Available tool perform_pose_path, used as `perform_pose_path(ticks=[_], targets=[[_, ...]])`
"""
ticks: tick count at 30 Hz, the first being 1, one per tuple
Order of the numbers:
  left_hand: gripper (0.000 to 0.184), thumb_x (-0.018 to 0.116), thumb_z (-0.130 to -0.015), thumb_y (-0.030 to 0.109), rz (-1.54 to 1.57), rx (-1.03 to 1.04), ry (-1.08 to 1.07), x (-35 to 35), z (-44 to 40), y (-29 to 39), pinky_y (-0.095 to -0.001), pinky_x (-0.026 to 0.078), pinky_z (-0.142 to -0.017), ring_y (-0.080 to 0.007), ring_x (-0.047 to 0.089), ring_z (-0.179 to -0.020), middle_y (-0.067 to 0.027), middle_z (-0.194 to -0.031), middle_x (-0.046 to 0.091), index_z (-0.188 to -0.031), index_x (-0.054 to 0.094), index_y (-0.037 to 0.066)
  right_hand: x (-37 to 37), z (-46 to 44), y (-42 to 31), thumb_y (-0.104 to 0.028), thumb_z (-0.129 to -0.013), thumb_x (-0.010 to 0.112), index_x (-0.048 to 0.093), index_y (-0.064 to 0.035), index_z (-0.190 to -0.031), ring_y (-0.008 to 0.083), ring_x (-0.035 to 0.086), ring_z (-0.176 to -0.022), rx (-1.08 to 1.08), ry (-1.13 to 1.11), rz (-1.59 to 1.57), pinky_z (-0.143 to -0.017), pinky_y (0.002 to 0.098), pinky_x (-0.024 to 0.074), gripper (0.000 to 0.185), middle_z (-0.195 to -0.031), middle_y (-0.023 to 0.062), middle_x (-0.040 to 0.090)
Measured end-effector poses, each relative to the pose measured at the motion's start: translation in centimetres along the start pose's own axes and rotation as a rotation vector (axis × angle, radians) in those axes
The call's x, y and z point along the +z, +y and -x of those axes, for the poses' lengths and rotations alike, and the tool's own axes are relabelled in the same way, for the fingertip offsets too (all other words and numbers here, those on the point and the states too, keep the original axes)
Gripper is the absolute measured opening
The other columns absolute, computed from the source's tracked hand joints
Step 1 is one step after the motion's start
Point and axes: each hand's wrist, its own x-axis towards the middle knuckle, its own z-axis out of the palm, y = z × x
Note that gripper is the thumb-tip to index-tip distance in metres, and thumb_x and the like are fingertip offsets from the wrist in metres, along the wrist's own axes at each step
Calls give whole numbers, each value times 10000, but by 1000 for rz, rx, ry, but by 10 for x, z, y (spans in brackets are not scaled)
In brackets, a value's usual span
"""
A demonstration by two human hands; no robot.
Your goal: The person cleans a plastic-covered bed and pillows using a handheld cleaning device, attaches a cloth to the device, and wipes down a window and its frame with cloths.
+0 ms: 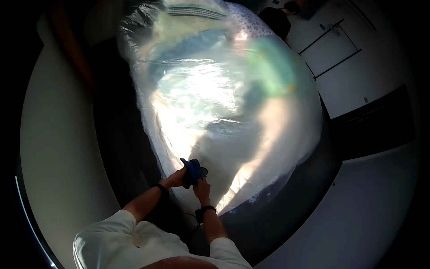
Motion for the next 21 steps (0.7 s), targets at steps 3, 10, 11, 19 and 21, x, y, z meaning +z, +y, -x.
perform_pose_path(ticks=[3,10,11,19,21], targets=[[816,729,-775,200,-345,-60,72,71,-15,-59,-489,421,-1052,-449,431,-1322,-281,-1379,477,-1448,315,-6,46,-20,24,-122,-843,610,478,-80,-1317,423,597,-1041,224,-129,-305,-832,527,505,494,-1144,216,600],[719,683,-817,175,-447,-115,-147,94,29,-42,-604,326,-1095,-407,313,-1418,-244,-1479,377,-1445,364,28,81,34,33,-75,-812,654,353,-60,-1466,457,461,-1258,-3,-141,-338,-1026,490,409,720,-1380,282,459],[659,651,-845,167,-461,-141,-228,79,36,-27,-583,297,-1123,-399,307,-1429,-235,-1489,374,-1437,386,52,77,41,27,-81,-803,675,352,-49,-1469,466,449,-1257,-104,-11,-355,-1030,492,403,741,-1376,284,448],[629,617,-823,123,-354,-296,-11,62,-28,8,-504,553,-821,-393,581,-1111,-214,-1278,536,-1415,412,56,17,-64,44,-148,-813,741,475,-7,-1360,462,484,-1166,-20,-22,-130,-1004,492,421,624,-1267,289,442],[617,616,-824,122,-391,-296,-13,60,-11,11,-501,551,-828,-388,583,-1103,-207,-1251,546,-1405,420,51,27,-63,41,-137,-776,764,490,-8,-1312,461,480,-1166,16,-19,-183,-993,505,421,616,-1258,286,447]])
